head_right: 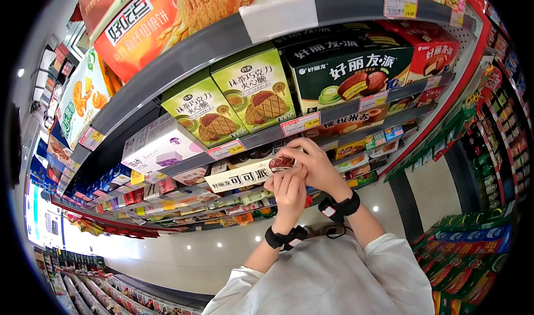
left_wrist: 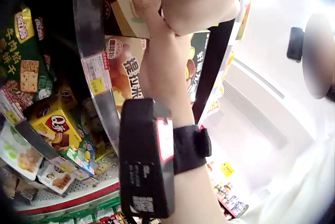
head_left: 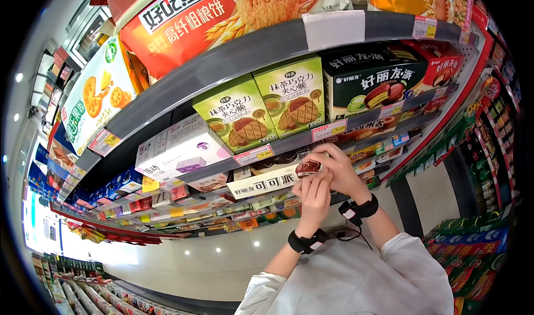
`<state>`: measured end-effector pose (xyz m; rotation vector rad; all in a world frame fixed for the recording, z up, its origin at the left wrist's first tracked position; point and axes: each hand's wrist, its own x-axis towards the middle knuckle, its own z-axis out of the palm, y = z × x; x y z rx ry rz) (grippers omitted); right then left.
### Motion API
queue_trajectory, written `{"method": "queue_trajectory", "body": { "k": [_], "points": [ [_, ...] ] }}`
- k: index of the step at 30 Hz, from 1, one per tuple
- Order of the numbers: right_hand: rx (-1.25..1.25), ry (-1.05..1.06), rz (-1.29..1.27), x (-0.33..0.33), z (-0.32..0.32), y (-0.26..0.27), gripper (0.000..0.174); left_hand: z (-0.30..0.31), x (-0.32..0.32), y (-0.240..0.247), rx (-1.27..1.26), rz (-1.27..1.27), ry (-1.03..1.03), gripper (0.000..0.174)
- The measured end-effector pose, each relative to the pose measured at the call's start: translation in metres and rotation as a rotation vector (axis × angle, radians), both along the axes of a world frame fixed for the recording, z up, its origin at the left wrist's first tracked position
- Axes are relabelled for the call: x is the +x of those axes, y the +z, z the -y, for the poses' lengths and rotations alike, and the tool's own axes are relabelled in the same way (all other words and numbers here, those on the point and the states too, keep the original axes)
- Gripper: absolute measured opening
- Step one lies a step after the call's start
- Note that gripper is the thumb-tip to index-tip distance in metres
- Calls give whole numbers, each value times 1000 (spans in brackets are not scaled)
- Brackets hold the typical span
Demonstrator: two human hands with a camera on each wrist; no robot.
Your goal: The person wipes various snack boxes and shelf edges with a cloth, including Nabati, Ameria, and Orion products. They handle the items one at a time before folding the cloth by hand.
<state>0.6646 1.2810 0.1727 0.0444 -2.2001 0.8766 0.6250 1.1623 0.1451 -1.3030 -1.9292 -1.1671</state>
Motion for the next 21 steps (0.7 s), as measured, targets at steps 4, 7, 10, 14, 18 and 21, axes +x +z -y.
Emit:
{"method": "queue_trajectory", "body": {
  "k": [4, 7, 10, 14, 18, 21],
  "points": [
    [0, -19, 13, 1, 2, -4, 46, 22, -9, -1, -40, -151, 161, 24],
    [-20, -21, 12, 0, 3, -3, 47, 49, -31, -6, 16, -150, 374, 21],
    [-14, -24, -28, -2, 6, -6, 47, 79, -57, -6, 65, -140, 552, 21],
    [33, -6, -55, -1, 6, -11, 46, 109, -59, 9, 129, -19, 641, 18],
    [59, 51, -102, 3, 5, -26, 45, 121, -60, 26, 210, -20, 718, 16],
    [100, 52, -143, 4, 6, -38, 46, 117, -63, 40, 58, -46, 712, 16]
  ]
}}
